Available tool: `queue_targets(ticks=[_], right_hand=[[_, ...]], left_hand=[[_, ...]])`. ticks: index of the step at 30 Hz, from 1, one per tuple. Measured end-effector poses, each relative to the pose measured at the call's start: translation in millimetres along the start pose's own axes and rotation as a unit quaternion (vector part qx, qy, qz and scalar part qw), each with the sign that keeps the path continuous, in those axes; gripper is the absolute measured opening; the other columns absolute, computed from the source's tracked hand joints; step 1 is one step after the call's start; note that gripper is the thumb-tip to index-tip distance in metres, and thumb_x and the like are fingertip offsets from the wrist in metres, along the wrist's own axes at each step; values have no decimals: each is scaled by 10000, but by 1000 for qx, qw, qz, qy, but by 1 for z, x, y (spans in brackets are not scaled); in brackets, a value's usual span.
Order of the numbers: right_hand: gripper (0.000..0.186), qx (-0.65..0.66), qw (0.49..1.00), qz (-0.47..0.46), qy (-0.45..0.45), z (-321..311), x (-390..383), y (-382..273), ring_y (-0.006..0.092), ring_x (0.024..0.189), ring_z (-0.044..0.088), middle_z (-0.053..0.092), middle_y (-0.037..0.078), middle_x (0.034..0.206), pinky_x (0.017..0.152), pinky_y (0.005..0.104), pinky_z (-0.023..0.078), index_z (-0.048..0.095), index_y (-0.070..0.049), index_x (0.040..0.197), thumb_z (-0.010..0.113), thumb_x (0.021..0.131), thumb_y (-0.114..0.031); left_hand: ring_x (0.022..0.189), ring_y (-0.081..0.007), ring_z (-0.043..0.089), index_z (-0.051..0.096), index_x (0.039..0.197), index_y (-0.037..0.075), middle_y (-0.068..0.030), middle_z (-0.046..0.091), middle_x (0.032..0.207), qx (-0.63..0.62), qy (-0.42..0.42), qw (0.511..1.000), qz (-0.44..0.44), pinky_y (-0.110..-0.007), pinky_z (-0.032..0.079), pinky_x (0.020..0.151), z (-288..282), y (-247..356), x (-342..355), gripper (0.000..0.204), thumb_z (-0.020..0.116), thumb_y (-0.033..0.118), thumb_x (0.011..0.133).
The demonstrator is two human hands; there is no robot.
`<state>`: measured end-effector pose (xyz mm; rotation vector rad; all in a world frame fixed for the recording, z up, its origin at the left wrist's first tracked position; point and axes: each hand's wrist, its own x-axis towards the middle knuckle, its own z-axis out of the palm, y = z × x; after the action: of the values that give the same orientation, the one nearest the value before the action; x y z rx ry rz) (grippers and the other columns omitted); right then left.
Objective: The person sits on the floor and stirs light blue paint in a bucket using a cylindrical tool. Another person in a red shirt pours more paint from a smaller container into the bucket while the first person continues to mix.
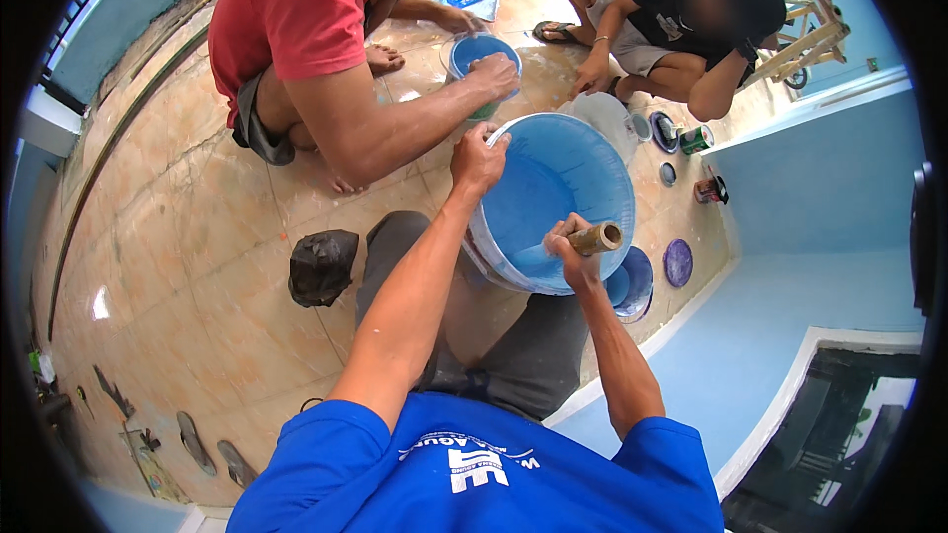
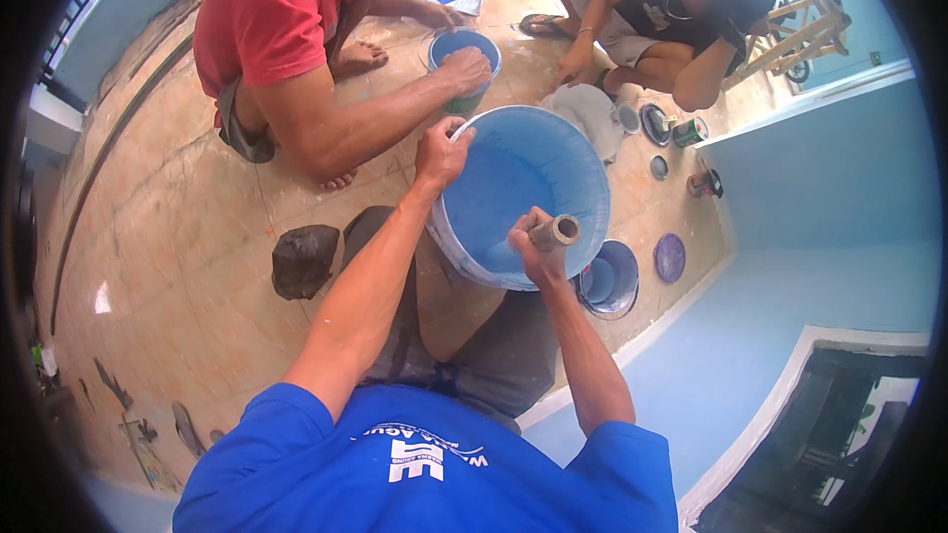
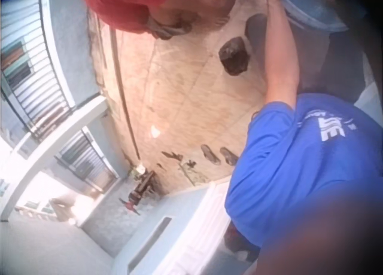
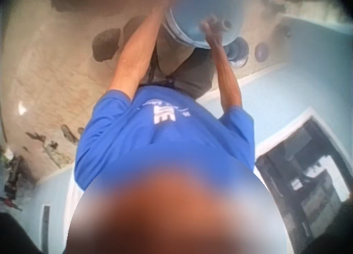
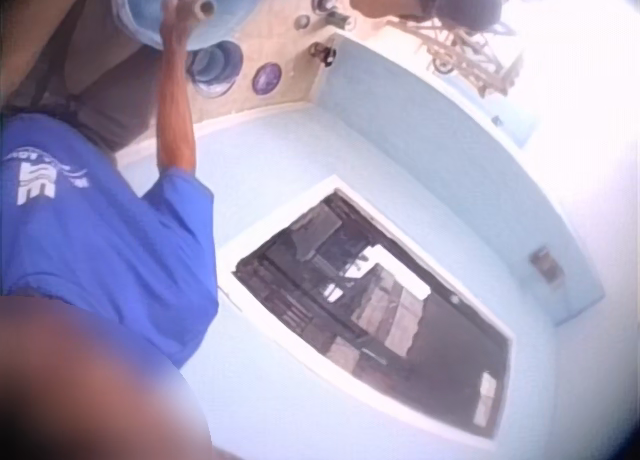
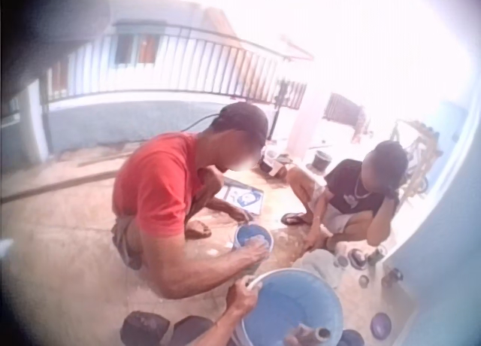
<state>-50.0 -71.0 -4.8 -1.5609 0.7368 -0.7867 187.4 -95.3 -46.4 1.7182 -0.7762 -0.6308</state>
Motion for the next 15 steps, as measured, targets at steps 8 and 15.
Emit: queue_targets(ticks=[8, 15], right_hand=[[129, 125, 986, -70, 84, -29, 40, -55, 138, 651, 557, 584, 52, 718, 623, 302, 483, 511, -57, 822, 591, 864, 35], [131, 105, 975, -126, 151, 23, 108, -15, 121, 660, 574, 595, 32, 728, 625, 286, 486, 552, -61, 831, 659, 873, 1]], left_hand=[[885, -344, 740, 744, 1053, 50, -164, 768, 936, -38, -8, 999, -23, -438, 554, 803, 0, 1, -4, 277, 742, 282, 901], [863, -316, 744, 740, 1032, 35, -171, 762, 914, -45, -8, 999, -1, -418, 554, 785, 0, -1, -2, 295, 758, 293, 890]])
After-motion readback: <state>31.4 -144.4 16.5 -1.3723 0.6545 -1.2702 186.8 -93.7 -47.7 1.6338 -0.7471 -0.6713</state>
